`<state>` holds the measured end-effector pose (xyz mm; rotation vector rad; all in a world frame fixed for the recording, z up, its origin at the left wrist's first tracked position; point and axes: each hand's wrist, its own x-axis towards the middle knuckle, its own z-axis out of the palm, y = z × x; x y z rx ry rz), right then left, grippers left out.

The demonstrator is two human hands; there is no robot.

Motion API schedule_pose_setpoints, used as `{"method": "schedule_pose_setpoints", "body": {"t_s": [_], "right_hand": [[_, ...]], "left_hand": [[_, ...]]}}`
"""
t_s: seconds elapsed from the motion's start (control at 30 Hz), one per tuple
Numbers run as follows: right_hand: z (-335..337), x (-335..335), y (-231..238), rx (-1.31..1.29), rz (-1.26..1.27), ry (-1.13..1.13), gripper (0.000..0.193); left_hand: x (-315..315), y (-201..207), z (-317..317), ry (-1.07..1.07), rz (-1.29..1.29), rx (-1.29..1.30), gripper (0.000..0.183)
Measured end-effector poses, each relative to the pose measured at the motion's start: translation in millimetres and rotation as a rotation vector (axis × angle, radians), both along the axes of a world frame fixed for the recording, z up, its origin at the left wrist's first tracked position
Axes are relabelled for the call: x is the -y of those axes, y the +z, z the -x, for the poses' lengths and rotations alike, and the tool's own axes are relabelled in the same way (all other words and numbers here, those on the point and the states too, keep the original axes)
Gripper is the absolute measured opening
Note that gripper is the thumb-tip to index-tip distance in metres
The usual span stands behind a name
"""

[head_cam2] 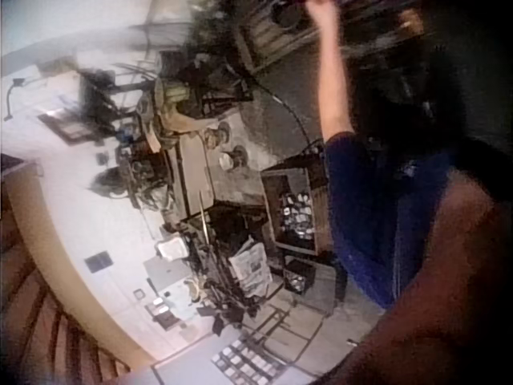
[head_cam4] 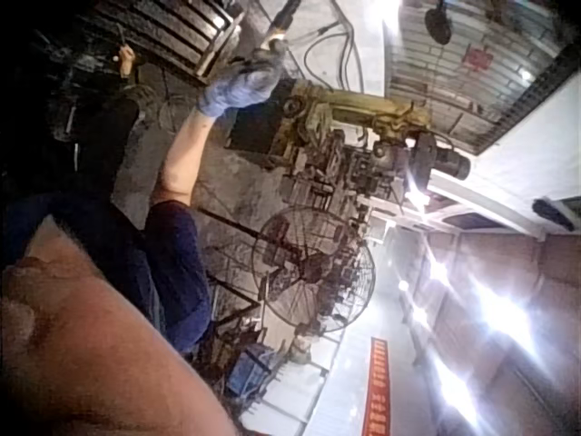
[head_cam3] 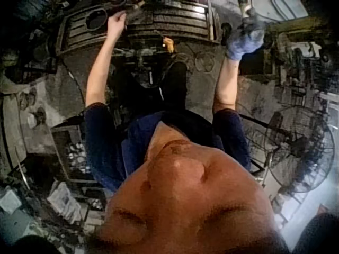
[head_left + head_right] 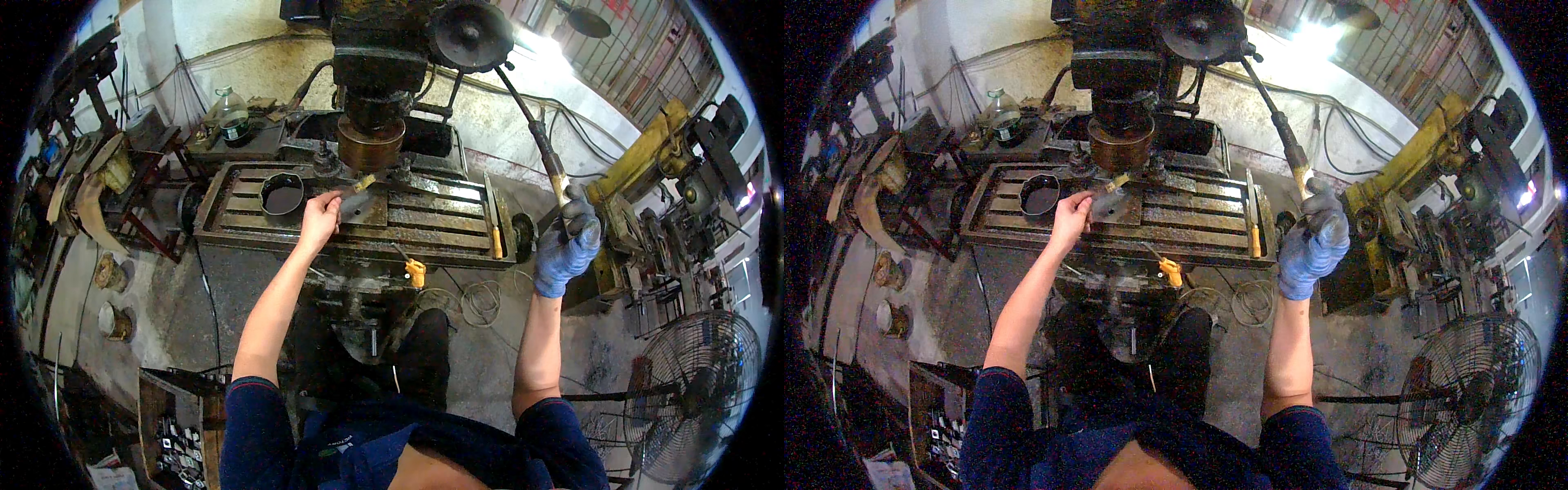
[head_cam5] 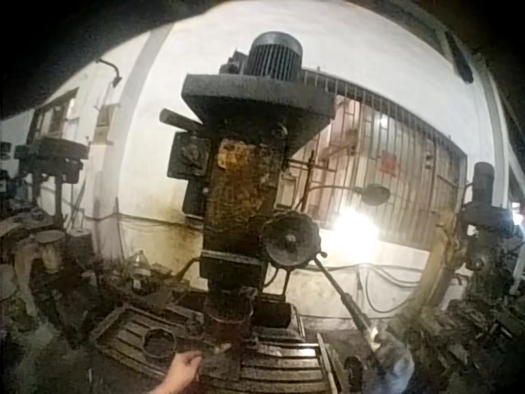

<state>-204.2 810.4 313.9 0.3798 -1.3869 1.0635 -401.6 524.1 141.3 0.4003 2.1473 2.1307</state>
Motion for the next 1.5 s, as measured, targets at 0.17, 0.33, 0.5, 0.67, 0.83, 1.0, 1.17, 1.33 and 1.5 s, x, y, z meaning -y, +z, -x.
{"method": "schedule_pose_setpoints", "body": {"t_s": [0.17,0.33,0.5,0.67,0.83,1.0,1.17,1.33,1.5], "right_hand": [[1,-6,-11,0.022,-0.033,-0.016,0.043],[-2,-2,-12,0.064,0.054,-0.039,0.045],[-2,-1,0,0.013,0.004,0.032,0.047],[-7,-4,8,0.068,0.064,0.029,0.049],[-6,-10,16,0.019,-0.03,0.1,0.045],[-5,-8,35,-0.009,-0.041,0.025,0.032],[-2,-7,54,-0.066,-0.055,-0.036,0.033],[7,-9,78,-0.083,-0.027,-0.058,0.033],[13,-50,105,-0.173,-0.218,0.041,0.029]], "left_hand": [[-3,-1,-3,0.011,0.042,-0.04,0.028],[-3,5,-6,0.002,0.102,-0.098,0.028],[4,2,-5,0.018,0.225,-0.171,0.027],[12,3,-5,0.015,0.329,-0.278,0.026],[14,-1,-3,0.041,0.391,-0.32,0.026],[3,5,-6,0.051,0.389,-0.303,0.026],[-5,16,-9,0.034,0.389,-0.219,0.027],[-3,-9,15,0.054,0.404,-0.371,0.029],[-21,-5,17,0.026,0.449,-0.287,0.029]]}}
